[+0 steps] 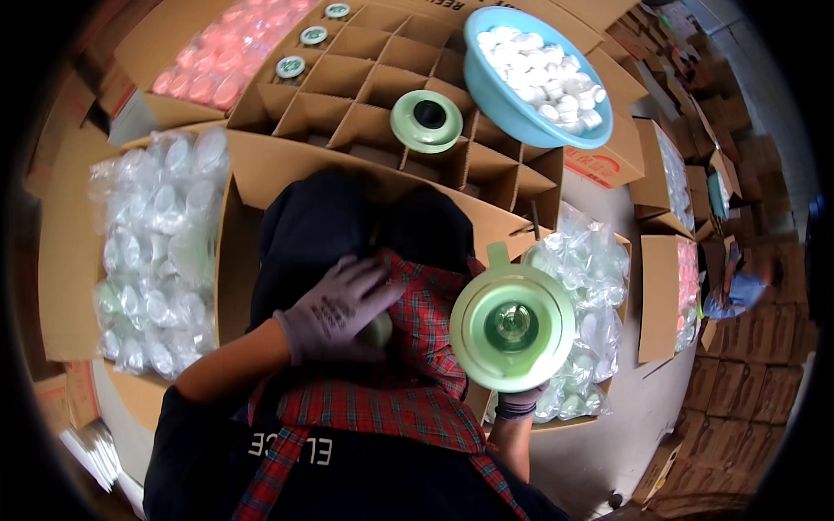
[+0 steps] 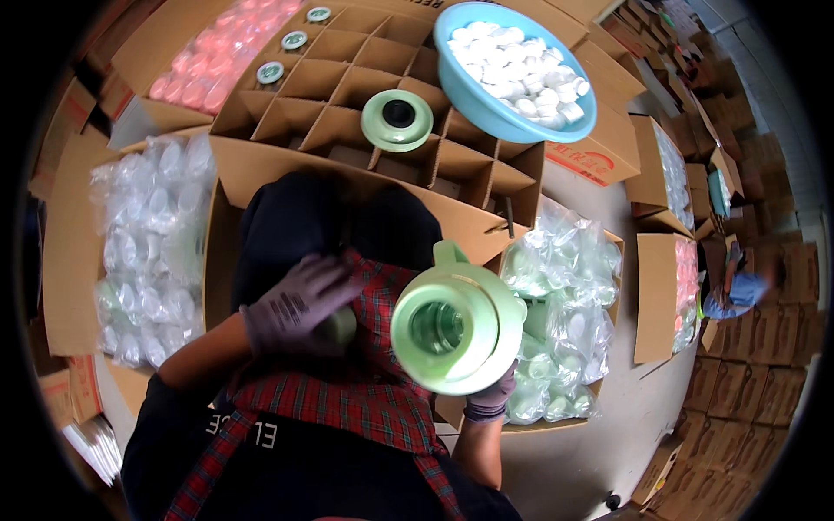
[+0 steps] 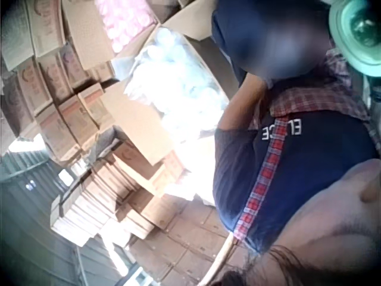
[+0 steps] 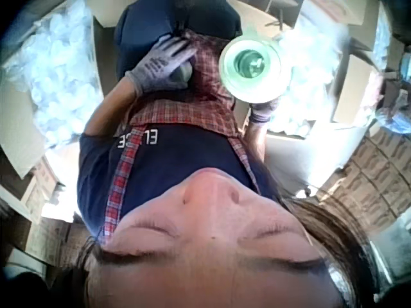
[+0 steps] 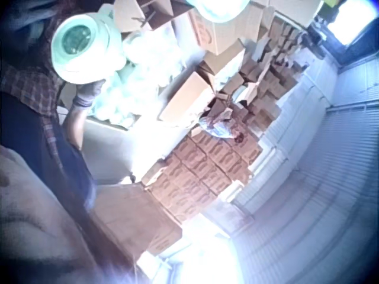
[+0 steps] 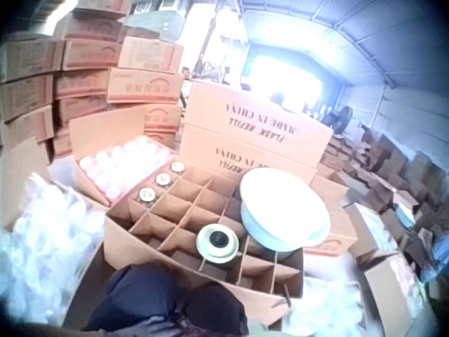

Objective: The person assembles plastic flasks by screwing lids onto white and green bodies, inserting inner components, and placing the finished units into plastic bags. The person handles multiple flasks one at a time, occasionally inspecting the interior before bagging.

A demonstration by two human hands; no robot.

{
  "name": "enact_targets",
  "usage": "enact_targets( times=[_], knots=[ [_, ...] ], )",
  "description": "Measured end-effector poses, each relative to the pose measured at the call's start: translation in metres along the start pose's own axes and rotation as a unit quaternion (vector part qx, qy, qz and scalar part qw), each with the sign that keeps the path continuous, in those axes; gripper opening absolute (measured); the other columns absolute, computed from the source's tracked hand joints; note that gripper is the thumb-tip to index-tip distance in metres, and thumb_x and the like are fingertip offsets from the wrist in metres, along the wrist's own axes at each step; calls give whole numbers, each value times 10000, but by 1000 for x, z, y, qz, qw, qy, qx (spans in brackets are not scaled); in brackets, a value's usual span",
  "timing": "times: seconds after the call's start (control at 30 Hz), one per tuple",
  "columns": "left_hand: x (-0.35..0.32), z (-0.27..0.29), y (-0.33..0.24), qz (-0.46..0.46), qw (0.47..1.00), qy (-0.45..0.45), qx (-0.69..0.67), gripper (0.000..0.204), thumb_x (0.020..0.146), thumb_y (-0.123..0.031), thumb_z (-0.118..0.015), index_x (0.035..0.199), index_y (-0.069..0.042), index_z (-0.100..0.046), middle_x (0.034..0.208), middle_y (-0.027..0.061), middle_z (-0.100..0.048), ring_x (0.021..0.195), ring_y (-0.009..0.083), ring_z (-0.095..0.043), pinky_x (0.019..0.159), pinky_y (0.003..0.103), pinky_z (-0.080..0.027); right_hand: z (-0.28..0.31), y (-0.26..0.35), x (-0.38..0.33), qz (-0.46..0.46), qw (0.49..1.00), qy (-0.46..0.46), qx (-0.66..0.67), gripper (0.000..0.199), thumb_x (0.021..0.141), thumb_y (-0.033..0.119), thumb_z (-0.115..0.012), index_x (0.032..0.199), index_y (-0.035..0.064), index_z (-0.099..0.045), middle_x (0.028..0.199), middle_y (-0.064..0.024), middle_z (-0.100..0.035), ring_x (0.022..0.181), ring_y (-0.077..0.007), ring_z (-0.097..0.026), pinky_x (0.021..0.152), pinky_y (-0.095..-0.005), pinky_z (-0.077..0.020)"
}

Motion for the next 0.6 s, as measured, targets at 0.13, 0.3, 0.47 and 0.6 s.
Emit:
enact_targets(
  times=[0.13,0.3,0.47,0.6],
  knots=[
    [-3,-4,4,-72,996,-39,-24,882,756,-576,-731,1420,-61,-462,1373,259,-483,1267,412,-481,1100,538,-348,28,-2,5,54,997,-63,6,687,970,521,-522,1497,110,-363,1501,-101,-435,1324,-299,-486,1075,-504,-423],
    [111,122,9,-73,919,-388,27,461,800,-257,-755,1186,-33,-637,1166,171,-648,1079,350,-622,940,412,-494,28,-3,6,58,979,-137,138,555,968,353,-564,1421,65,-426,1404,-120,-518,1246,-290,-544,1027,-445,-460],
    [335,166,29,8,965,-203,168,389,871,-347,-592,1175,-112,-652,1128,119,-677,1057,303,-643,956,399,-470,57,-51,0,131,846,-189,-482,553,688,178,-838,1125,1,-549,1004,-223,-670,888,-430,-652,767,-446,-542],
    [475,133,74,91,978,28,185,472,780,-322,-642,1185,-78,-628,1137,164,-685,1023,332,-664,882,467,-511,21,-29,-6,124,818,-159,-539,519,770,171,-795,1189,1,-540,1142,-231,-650,1018,-406,-646,827,-415,-540]
  ],
)
Point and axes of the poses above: each hand's wrist, its own x-axis towards the middle knuckle, its own z-axis out of the back of the hand, y = z × x, the point moved 2 cm from there along x, towards the middle knuckle
